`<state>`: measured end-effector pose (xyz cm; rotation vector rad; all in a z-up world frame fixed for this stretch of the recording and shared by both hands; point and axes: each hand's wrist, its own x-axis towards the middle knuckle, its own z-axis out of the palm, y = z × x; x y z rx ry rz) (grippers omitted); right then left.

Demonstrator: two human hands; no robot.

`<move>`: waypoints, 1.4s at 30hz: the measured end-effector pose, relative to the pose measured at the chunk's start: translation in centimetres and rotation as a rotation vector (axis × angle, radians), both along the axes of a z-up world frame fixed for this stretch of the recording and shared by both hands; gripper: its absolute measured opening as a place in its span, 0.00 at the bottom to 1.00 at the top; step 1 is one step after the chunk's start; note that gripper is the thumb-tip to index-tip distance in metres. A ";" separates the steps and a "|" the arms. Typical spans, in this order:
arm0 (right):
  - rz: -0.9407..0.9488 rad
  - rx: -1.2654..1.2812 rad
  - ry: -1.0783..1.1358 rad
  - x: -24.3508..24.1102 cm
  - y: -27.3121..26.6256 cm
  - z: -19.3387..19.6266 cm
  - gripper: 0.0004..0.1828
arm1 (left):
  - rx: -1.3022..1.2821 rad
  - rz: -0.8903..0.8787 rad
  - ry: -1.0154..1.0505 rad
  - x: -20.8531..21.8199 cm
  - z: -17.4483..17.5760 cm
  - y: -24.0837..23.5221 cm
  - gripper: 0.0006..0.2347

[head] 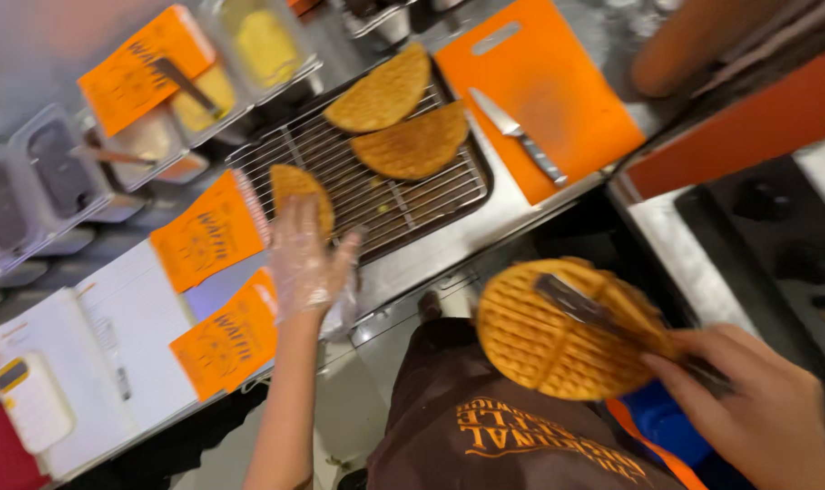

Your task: The person assembles waffle sandwiches by spreading a dark filling on waffles using a spatula and tongs, then drizzling a brown sauce over them. They also pour batter into a waffle iron to cook additional waffles.

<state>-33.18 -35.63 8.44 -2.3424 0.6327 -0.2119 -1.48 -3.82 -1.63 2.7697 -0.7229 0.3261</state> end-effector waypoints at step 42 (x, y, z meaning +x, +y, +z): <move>0.765 -0.697 -0.728 25.3 18.3 -12.4 0.21 | -0.245 0.075 0.723 9.2 0.8 6.3 0.21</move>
